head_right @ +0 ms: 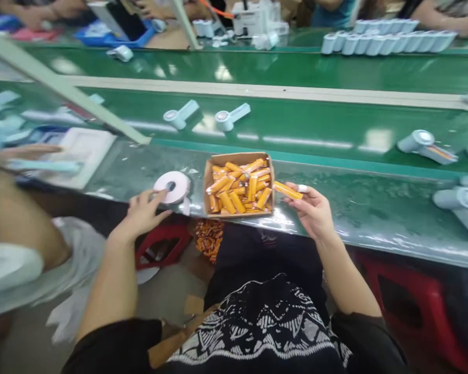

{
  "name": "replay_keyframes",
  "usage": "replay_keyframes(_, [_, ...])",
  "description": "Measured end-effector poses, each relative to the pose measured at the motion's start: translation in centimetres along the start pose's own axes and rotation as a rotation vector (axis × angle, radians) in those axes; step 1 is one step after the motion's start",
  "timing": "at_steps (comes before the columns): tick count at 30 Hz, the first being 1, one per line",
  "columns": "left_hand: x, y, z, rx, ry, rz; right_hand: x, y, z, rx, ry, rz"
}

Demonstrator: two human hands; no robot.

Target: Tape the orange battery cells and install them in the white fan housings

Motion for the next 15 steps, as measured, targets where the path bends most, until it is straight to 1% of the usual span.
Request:
replay_keyframes(2, [1.0,0.0,1.0,0.048,0.082,0.008,0.0,-0.5,-0.6,0.007,-0.01,-0.002])
replay_keyframes(4, [1.8,0.2,1.6,0.062,0.147,-0.019,0.0,-0.9,-1.1,-0.007,-0.033,0.028])
replay_keyframes(7, [3.0,0.9,1.6,0.006,0.224,-0.06,-0.1,-1.0,-1.8,0.021,-0.043,0.063])
replay_keyframes(9, [3.9,1.3,1.3,-0.045,0.246,-0.068,-0.2,-0.7,-2.1,0.06,-0.001,0.026])
replay_keyframes(10, [4.2,1.3,1.2,-0.066,0.239,-0.072,-0.3,-0.6,-2.2,0.072,0.032,-0.01])
replay_keyframes(12, [4.4,0.7,1.2,-0.101,0.164,-0.098,-0.7,-0.5,-2.4,0.077,0.1,-0.085])
replay_keyframes(13, [4.1,0.0,1.4,-0.124,0.089,-0.125,-1.1,-0.6,-2.6,0.071,0.134,-0.117])
replay_keyframes(15, [2.7,-2.1,2.2,-0.184,-0.125,-0.197,-2.2,-0.8,-3.2,0.04,0.226,-0.156])
Point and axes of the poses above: each hand's wrist, its own x-axis towards the middle knuckle, its own z-axis out of the back of the hand, y = z × x, the point moved 1 cm from there along x, towards the middle knuckle, and after that the axes turned 10 degrees about -y, right-handed, at the moved point
